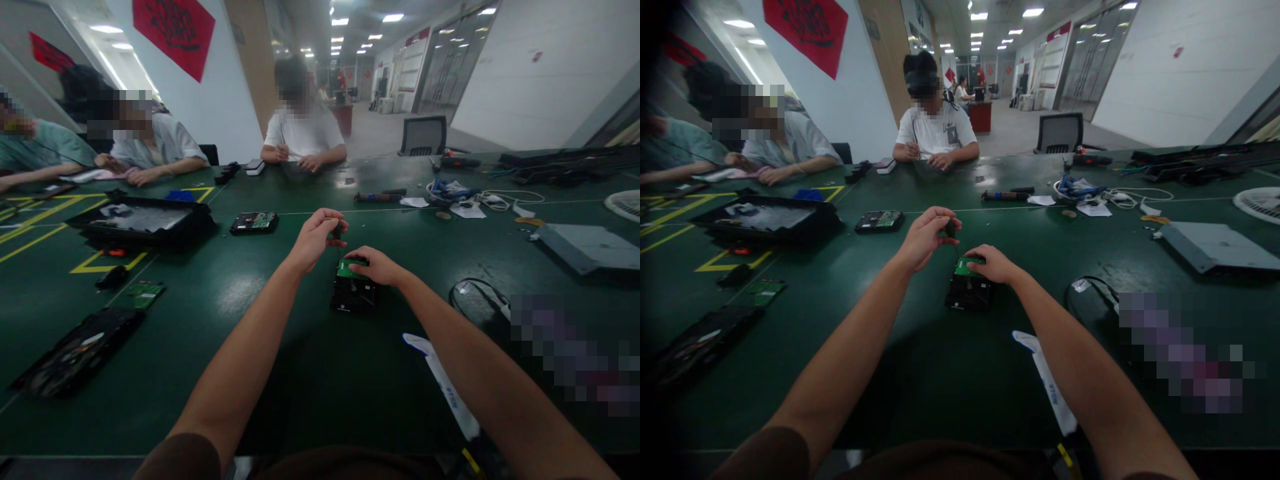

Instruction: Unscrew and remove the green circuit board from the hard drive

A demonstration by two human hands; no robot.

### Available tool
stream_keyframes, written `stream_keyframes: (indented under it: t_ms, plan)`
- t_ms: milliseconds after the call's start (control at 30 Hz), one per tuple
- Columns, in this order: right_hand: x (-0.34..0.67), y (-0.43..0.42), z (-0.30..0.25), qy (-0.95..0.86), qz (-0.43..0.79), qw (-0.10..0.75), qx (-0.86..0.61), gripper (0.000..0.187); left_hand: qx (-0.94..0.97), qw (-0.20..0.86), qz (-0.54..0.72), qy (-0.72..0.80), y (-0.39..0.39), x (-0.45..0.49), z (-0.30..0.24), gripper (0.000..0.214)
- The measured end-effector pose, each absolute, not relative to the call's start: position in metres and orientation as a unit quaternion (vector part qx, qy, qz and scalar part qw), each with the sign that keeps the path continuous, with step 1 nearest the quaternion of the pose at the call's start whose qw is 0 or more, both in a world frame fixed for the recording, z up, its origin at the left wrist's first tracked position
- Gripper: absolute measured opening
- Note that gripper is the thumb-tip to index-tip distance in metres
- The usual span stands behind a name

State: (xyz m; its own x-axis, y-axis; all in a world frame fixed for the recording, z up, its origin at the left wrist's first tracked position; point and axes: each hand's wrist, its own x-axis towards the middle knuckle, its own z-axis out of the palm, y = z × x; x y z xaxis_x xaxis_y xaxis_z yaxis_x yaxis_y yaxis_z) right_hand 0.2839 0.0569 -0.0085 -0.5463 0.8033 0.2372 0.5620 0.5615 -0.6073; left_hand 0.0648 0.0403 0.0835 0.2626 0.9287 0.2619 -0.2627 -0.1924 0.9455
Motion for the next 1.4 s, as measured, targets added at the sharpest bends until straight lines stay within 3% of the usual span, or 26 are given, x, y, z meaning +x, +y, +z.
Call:
stream_keyframes:
  t_ms: [267, 567, 867, 1000, 1400]
  plan:
    - [0.284, 0.056, -0.006, -0.845, 0.240, 0.241, -0.413, 0.032, 0.603, 0.497, 0.526, 0.337, 0.044, 0.067, 0.080, 0.015]
    - [0.282, 0.053, -0.003, -0.842, 0.240, 0.238, -0.421, 0.032, 0.703, 0.307, 0.514, 0.384, 0.046, 0.061, 0.075, 0.014]
    - [0.281, 0.052, -0.003, -0.838, 0.251, 0.256, -0.411, 0.031, 0.681, 0.376, 0.516, 0.359, 0.045, 0.065, 0.074, 0.026]
    - [0.281, 0.052, -0.002, -0.835, 0.256, 0.255, -0.414, 0.031, 0.649, 0.420, 0.531, 0.347, 0.049, 0.066, 0.071, 0.019]
    - [0.282, 0.054, -0.005, -0.831, 0.253, 0.243, -0.431, 0.032, 0.689, 0.349, 0.521, 0.362, 0.050, 0.063, 0.072, 0.018]
